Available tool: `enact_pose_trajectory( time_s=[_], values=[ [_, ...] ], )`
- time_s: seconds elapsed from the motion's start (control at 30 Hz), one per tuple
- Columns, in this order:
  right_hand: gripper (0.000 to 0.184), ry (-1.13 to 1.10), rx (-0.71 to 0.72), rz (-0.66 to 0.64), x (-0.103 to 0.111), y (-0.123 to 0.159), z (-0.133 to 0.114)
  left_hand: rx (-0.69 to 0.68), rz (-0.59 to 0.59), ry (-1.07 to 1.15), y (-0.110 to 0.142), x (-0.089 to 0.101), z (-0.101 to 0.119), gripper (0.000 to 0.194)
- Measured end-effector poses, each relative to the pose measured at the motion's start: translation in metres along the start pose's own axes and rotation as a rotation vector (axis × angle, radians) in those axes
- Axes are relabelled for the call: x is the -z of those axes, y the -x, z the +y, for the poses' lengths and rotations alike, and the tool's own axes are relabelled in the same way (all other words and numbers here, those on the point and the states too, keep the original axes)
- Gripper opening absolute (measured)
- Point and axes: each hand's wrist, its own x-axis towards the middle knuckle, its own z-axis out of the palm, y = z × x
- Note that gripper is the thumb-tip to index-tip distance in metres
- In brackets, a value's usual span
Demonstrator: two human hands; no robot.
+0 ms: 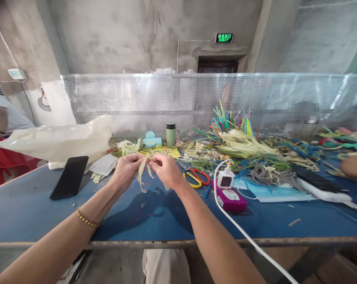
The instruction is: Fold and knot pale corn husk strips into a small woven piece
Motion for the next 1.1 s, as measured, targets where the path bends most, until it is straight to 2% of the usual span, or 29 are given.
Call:
enact_pose_trajectory(
  time_s=[0.1, 0.2, 0.27, 0.37, 0.47, 0.63, 0.8, 0.93, 1.1],
  values=[
    [0.020, 0.120, 0.042, 0.108, 0.009, -0.001, -0.003, -0.042, -0.038, -0.046, -0.001, 0.001, 0.005, 0.034],
    [0.021, 0.112, 0.098, 0.237, 0.017, -0.001, -0.006, -0.051, -0.098, -0.072, 0.002, 0.000, 0.011, 0.034],
    [0.024, 0.045, 0.134, 0.192, 0.018, -0.001, -0.008, -0.043, -0.160, -0.094, 0.005, -0.001, 0.014, 0.035],
    [0.027, -0.038, 0.125, 0.052, 0.017, 0.000, -0.010, -0.036, -0.240, -0.105, 0.007, -0.001, 0.017, 0.036],
    [0.026, -0.093, 0.037, -0.032, 0.015, 0.001, -0.011, -0.048, -0.223, -0.110, 0.005, 0.000, 0.016, 0.034],
    [0.024, -0.174, -0.091, -0.015, 0.017, 0.003, -0.010, -0.044, -0.200, -0.100, 0.000, 0.002, 0.013, 0.031],
    [0.025, -0.235, -0.061, -0.032, 0.020, 0.004, -0.011, -0.046, -0.239, -0.094, 0.000, 0.001, 0.013, 0.030],
    [0.026, -0.291, -0.114, -0.098, 0.023, 0.005, -0.014, -0.041, -0.288, -0.109, 0.001, 0.002, 0.014, 0.030],
    [0.023, -0.376, -0.190, -0.206, 0.026, 0.008, -0.018, -0.042, -0.288, -0.081, 0.000, 0.005, 0.014, 0.028]
  ],
)
